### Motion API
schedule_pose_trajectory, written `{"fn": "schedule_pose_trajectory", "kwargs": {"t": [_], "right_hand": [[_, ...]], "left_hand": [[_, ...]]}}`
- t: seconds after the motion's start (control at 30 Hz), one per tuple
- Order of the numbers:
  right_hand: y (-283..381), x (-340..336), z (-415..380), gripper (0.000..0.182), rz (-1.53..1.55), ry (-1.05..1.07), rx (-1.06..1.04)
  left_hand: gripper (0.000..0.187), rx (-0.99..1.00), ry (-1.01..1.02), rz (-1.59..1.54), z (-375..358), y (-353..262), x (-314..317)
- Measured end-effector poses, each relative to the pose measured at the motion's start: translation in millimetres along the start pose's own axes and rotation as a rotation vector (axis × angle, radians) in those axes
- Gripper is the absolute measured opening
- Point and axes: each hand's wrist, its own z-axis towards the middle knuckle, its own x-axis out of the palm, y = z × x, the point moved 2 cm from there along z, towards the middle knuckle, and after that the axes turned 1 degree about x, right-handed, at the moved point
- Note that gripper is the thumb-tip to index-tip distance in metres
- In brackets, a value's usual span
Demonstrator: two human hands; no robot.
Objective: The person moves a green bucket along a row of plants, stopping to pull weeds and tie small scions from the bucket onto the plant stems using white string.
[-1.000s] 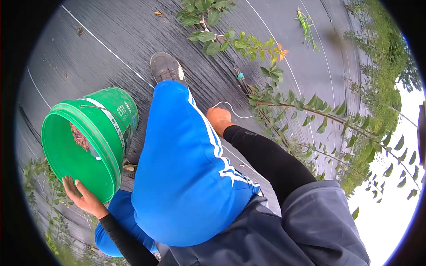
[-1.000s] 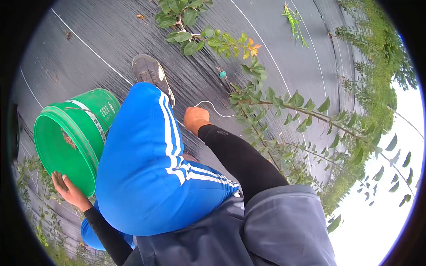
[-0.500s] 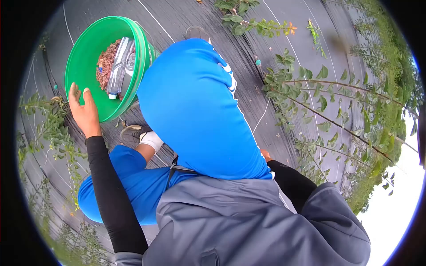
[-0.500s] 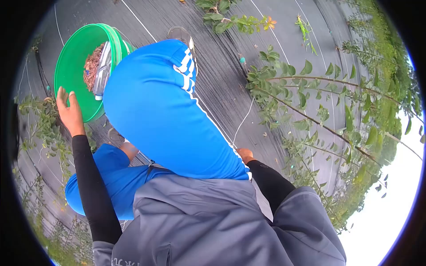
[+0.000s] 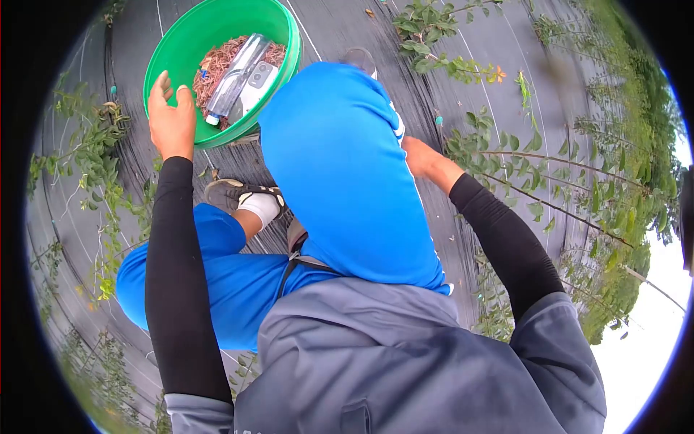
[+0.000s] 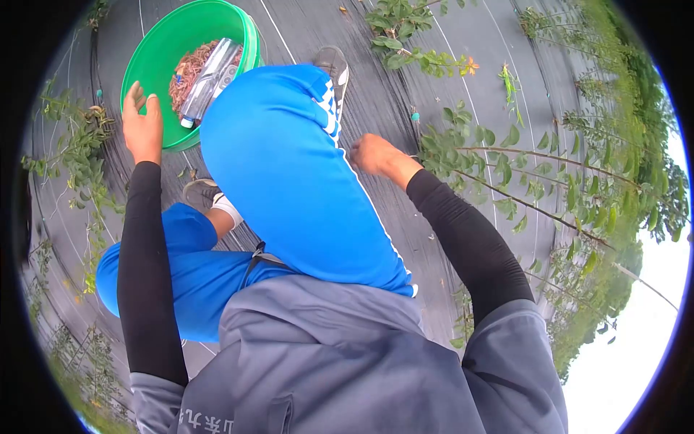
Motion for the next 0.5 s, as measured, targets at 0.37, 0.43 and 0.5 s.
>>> {"fn": "schedule_pose_trajectory", "kwargs": {"t": [0.37,0.43,0.5], "right_hand": [[-126.5,-256.0,11.4,0.010,0.279,0.034,0.812],[-161.7,-280.2,1.6,0.010,0.393,-0.089,0.979],[-196.0,-293.6,-0.6,0.011,0.468,-0.155,1.022]], "left_hand": [[0.042,-0.099,0.026,-0.067,4.0,-9.0,-0.4],[0.042,-0.096,0.040,-0.072,5.6,-8.2,0.0],[0.042,-0.106,0.084,-0.037,5.5,-12.1,0.3]]}}
